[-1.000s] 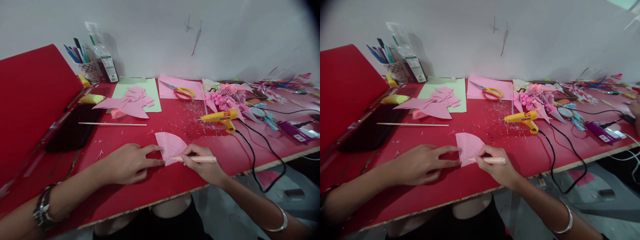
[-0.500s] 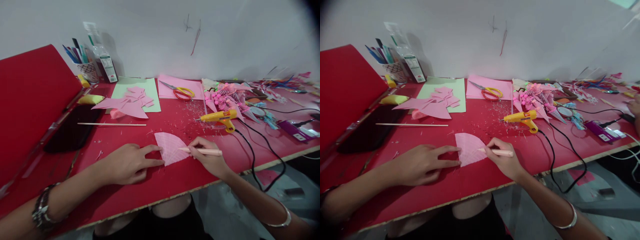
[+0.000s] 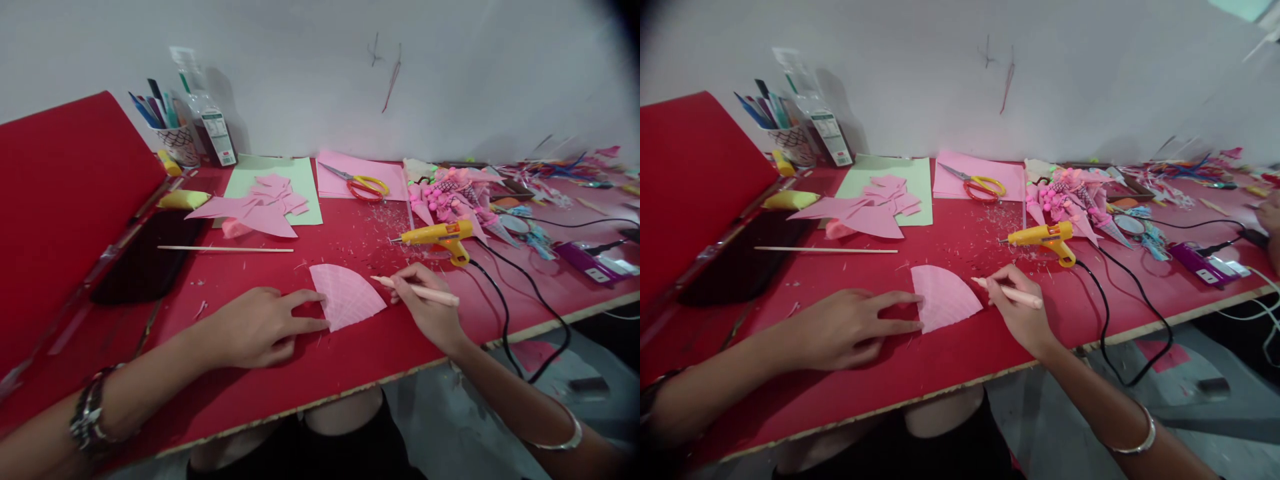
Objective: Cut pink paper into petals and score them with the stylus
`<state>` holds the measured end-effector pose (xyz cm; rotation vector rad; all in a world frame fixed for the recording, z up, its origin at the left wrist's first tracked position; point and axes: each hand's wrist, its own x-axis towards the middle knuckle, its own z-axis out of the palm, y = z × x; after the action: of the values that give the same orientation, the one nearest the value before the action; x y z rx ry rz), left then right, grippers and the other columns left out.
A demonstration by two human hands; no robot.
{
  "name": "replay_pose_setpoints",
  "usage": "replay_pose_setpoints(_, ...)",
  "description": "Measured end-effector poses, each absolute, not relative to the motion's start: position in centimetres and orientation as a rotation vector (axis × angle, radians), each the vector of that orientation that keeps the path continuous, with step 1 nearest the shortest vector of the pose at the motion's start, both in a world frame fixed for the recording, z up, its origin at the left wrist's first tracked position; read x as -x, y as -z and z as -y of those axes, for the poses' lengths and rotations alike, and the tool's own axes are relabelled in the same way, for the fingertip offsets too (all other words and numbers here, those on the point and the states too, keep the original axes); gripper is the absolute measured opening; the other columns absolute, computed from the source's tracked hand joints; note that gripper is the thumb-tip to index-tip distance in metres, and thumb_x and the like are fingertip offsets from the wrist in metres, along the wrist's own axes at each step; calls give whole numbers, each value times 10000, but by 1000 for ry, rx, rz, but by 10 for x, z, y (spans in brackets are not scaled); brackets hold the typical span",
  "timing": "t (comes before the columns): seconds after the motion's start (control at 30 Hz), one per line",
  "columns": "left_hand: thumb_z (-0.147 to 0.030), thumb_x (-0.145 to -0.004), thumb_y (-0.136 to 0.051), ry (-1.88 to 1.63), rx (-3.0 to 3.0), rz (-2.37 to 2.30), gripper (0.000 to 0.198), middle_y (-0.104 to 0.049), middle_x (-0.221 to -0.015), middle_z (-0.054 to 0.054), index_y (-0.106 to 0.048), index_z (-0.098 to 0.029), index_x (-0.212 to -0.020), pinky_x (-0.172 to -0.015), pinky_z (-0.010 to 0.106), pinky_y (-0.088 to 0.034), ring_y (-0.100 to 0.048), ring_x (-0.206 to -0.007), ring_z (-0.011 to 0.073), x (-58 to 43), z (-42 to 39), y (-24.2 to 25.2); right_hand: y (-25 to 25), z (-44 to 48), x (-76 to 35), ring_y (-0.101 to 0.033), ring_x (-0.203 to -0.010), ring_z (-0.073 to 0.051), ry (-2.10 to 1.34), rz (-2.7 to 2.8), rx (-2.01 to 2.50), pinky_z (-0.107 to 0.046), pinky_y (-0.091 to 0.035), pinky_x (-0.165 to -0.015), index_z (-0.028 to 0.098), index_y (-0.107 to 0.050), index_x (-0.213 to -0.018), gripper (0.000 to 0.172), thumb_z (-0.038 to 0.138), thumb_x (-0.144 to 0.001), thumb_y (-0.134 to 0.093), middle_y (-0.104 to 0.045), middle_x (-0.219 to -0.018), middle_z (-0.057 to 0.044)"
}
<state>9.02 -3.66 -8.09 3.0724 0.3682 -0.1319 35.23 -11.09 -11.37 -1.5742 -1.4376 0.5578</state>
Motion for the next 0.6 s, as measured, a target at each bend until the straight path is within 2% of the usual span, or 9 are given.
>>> replay_pose_setpoints(0.17, -235, -782, -431, 91, -3072, -357, 452, -415, -1312, 48, -445, -355, -1217, -636, 312, -456, -585, -709, 157, -91, 37, 81, 109, 118, -339, -548, -604, -111, -714, 1595, 1400, -232, -422, -555, 180, -542, -757, 69, 227, -804, -522, -573, -696, -3)
replay_pose_setpoints(0.3, -234, -774, -441, 69, -3075, -361, 460, -417, -1308, 47, -446, -358, -1217, -630, 312, -459, -585, -698, 155, -90, 37, 83, 105, 118, -327, -519, -586, -104, -906, 1747, 1338, -220, -393, -529, 173, -546, -736, 81, 211, -800, -515, -562, -656, 3)
replay_pose_setpoints(0.6, -238, -772, -455, 74, -3087, -365, 458, -428, -1300, 53, -445, -360, -1213, -625, 305, -464, -584, -683, 148, -91, 36, 82, 103, 115, -324, -519, -592, -94, -1008, 1777, 1379, -197, -382, -528, 160, -566, -729, 112, 245, -794, -532, -586, -650, 2)
